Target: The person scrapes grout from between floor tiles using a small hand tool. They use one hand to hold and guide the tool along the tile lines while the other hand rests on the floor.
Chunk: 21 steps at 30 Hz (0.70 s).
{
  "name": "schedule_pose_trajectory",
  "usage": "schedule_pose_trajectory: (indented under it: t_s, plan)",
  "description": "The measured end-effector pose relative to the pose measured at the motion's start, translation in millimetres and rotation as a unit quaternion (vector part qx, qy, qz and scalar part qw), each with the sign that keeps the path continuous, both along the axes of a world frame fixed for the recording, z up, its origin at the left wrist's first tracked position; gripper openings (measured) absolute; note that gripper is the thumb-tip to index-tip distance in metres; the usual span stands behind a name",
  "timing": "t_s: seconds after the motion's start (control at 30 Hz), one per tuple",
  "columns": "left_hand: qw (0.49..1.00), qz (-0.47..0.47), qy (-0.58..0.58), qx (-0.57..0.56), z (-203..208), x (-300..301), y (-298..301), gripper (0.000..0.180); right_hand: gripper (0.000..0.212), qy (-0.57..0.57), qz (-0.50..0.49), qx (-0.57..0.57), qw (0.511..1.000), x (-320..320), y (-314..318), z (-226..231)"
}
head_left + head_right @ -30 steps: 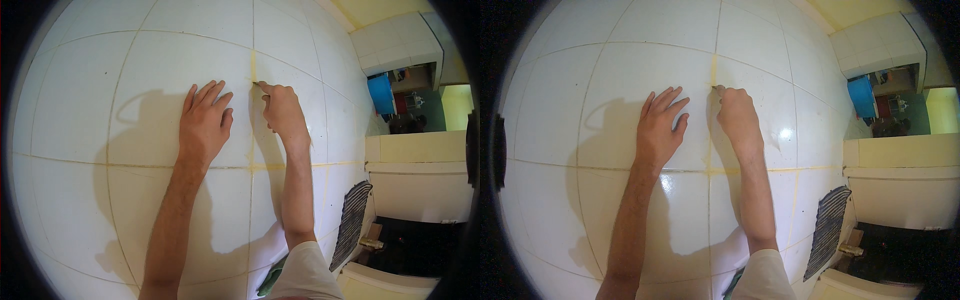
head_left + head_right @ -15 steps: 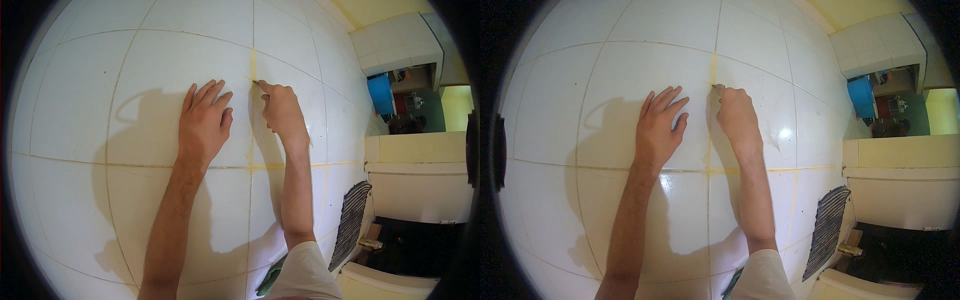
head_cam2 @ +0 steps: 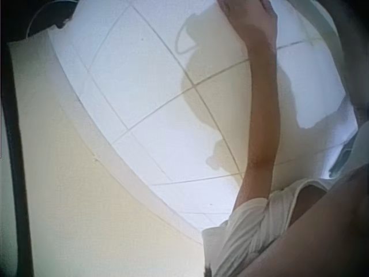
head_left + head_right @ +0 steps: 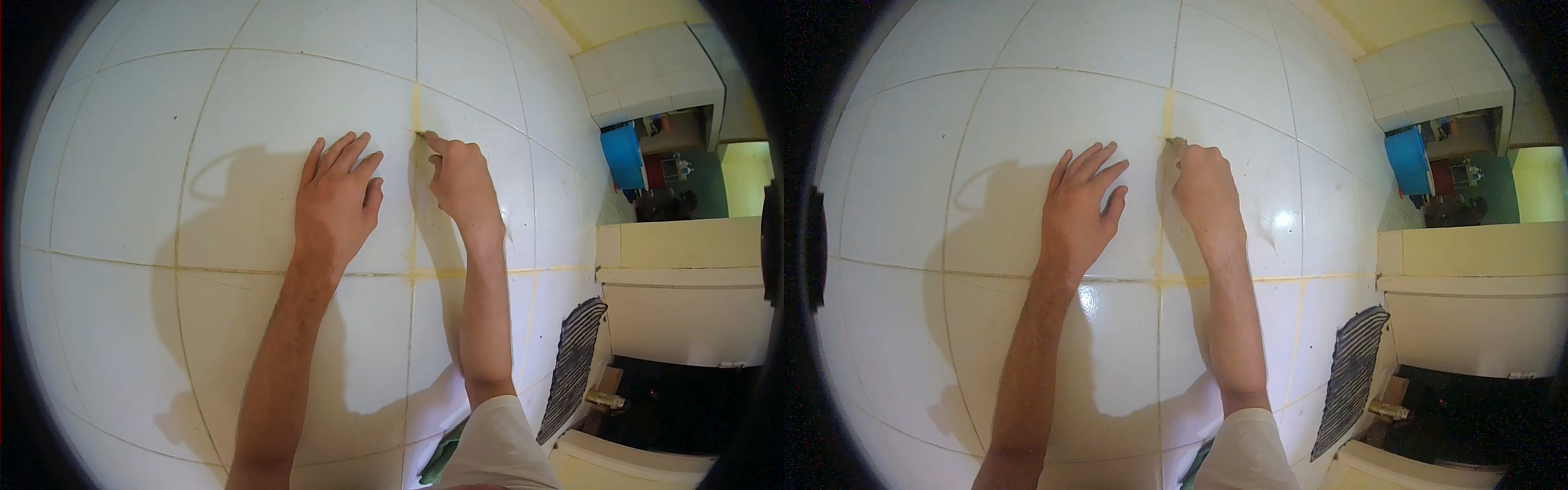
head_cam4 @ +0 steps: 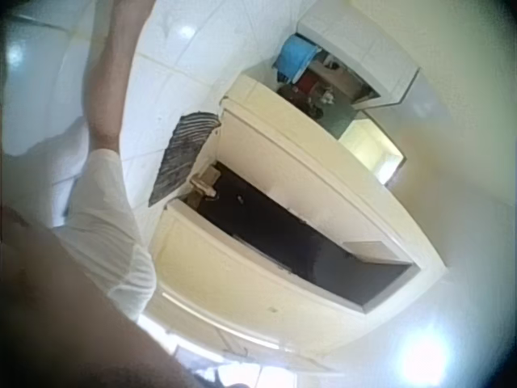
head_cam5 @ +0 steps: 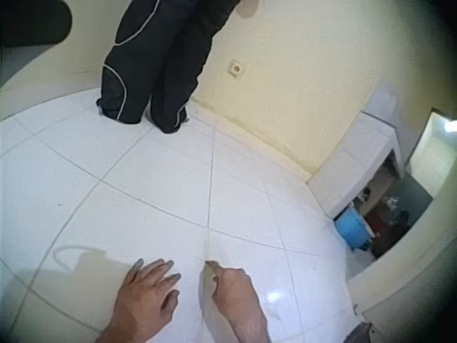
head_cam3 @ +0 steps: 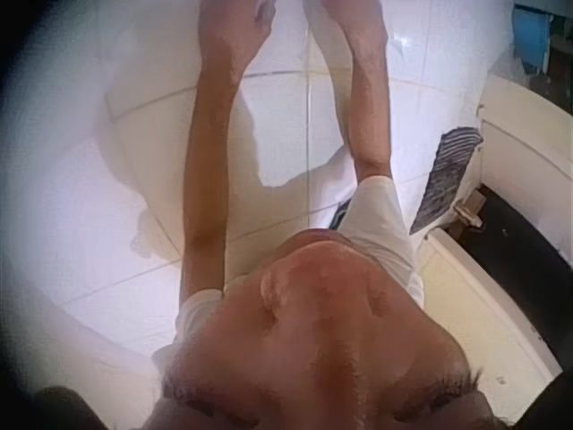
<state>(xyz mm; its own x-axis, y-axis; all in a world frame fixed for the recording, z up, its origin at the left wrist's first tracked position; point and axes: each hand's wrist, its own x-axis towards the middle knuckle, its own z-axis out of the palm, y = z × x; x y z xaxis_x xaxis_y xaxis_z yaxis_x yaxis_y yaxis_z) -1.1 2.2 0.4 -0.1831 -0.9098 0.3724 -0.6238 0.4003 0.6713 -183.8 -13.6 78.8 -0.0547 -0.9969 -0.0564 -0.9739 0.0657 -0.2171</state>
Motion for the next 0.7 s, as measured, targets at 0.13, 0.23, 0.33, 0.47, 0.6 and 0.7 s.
schedule_pose_trajectory:
  t_s: [0.13, 0.23, 0.33, 0.47, 0.6, 0.7]
  plan:
    - [1.0, 0.0, -0.003, 0.002, 0.0, -0.2, 0.5, 0.03, 0.046, -0.003, 0.001, 0.025, 1.0, 1.5, 2.2, 7.3]
    - [1.0, -0.001, -0.004, 0.001, -1.4, 0.0, 0.0, 0.03, 0.044, -0.013, 0.007, -0.015, 1.0, -0.8, 1.1, -3.1]
    - [1.0, -0.002, 0.001, 0.0, -0.9, -1.0, -0.1, 0.03, 0.044, -0.002, 0.015, -0.02, 1.0, -4.3, -1.0, -2.8]
    - [1.0, -0.001, -0.002, -0.003, -2.4, 1.0, -0.7, 0.031, 0.045, -0.005, 0.012, 0.043, 0.999, 1.3, 3.7, 10.5]
    - [1.0, 0.0, -0.005, -0.007, -1.1, -0.9, -0.8, 0.03, 0.046, -0.003, 0.012, -0.026, 1.0, -5.7, -1.1, -6.7]
    - [1.0, 0.003, -0.006, -0.008, -3.0, 1.6, -0.4, 0.03, 0.046, -0.018, 0.007, 0.026, 0.999, -1.3, 0.3, 5.7]
